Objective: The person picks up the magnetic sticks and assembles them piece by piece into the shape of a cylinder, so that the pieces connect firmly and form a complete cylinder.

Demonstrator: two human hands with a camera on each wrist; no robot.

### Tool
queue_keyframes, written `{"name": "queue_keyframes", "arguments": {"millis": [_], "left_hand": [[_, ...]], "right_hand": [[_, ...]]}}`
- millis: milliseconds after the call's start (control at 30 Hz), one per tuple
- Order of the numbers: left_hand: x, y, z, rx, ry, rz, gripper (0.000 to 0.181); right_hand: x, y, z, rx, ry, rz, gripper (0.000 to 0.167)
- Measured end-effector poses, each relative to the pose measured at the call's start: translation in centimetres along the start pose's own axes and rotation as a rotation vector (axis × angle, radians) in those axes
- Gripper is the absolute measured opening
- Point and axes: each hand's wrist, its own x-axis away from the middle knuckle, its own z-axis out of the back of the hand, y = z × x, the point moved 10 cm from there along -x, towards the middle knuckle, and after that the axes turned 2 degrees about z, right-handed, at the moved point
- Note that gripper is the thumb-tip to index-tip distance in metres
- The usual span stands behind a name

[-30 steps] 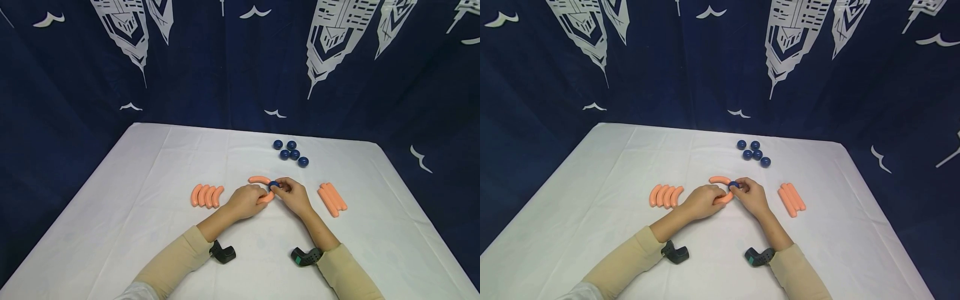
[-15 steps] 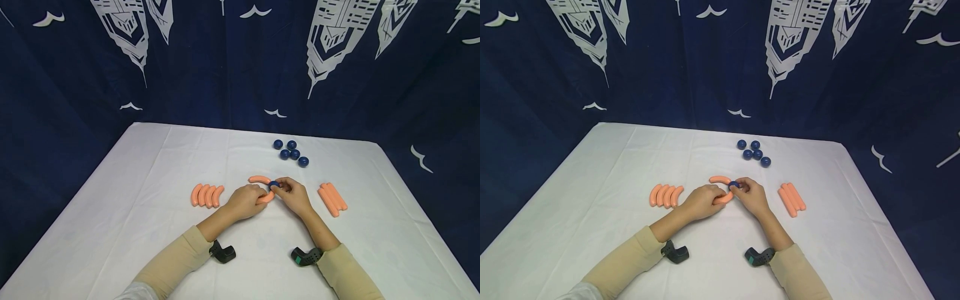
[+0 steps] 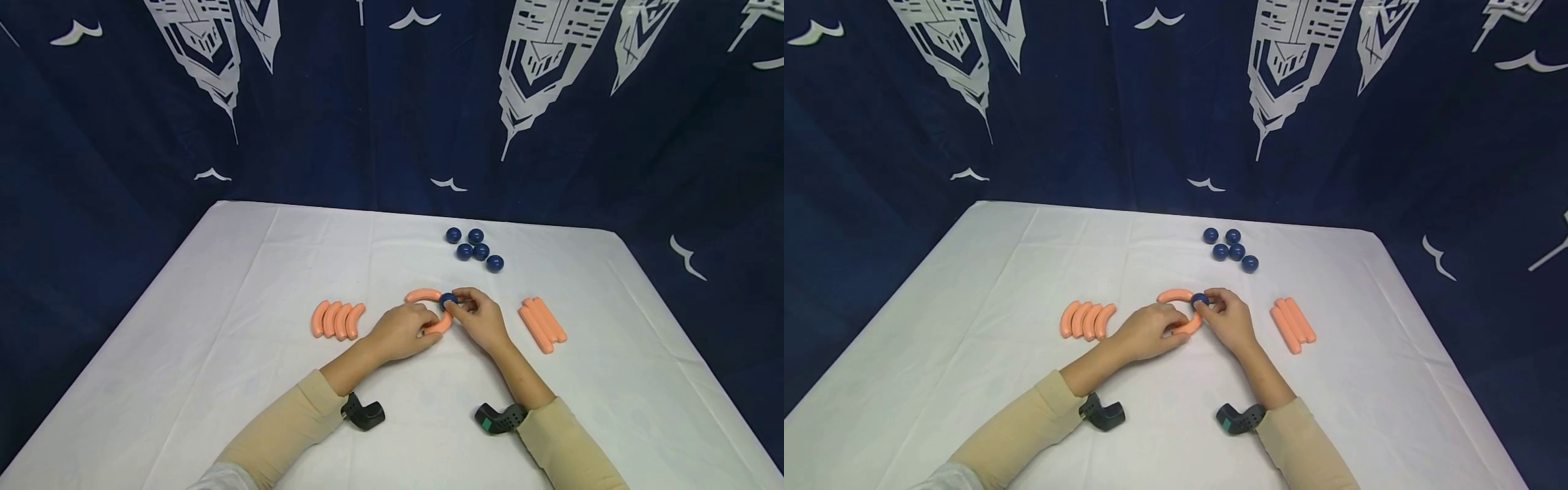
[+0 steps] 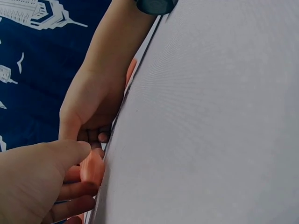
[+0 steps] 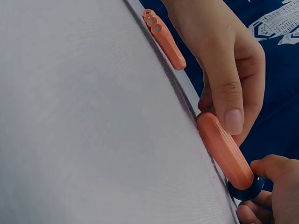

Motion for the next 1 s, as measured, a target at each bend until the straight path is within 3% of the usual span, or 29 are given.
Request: {"name": "queue_keyframes", "arguments": {"millis": [167,267,367,467,533,700,1000], "left_hand": [[0.1,0.5,-0.2,0.021,-0.022,-0.050,0.019],[0.2,0.5,0.1,0.030,0.011,-0.050,0.020],[0.2,-0.3,1.0,0.027,0.099,0.007,0.020],[0.4,-1.6,1.8,0.031,0.197,0.101,0.024],[0.6,-2.4,2.1,0.036,0.231,0.160,0.030],[0.7,-3.2,2.0,0.034,0.228,0.218,0.028],[0.6,-3.8,1.9,0.064,0.233,0.268,0.019]], "right_hand": [[0.1,0.0,0.1,-0.010,0.000,-0.008,0.035],[0.1,-0.1,0.1,-0.009,0.001,-0.001,0.036],[0.2,-0.2,0.0,-0.001,-0.003,0.021,0.037],[0.2,-0.5,-0.4,0.015,-0.034,0.059,0.038],[0.2,-0.6,-0.7,0.023,-0.061,0.080,0.038],[0.3,-0.9,-1.1,0.023,-0.097,0.083,0.040],[0.4,-1.0,-0.6,0.059,-0.105,0.052,0.022]]}}
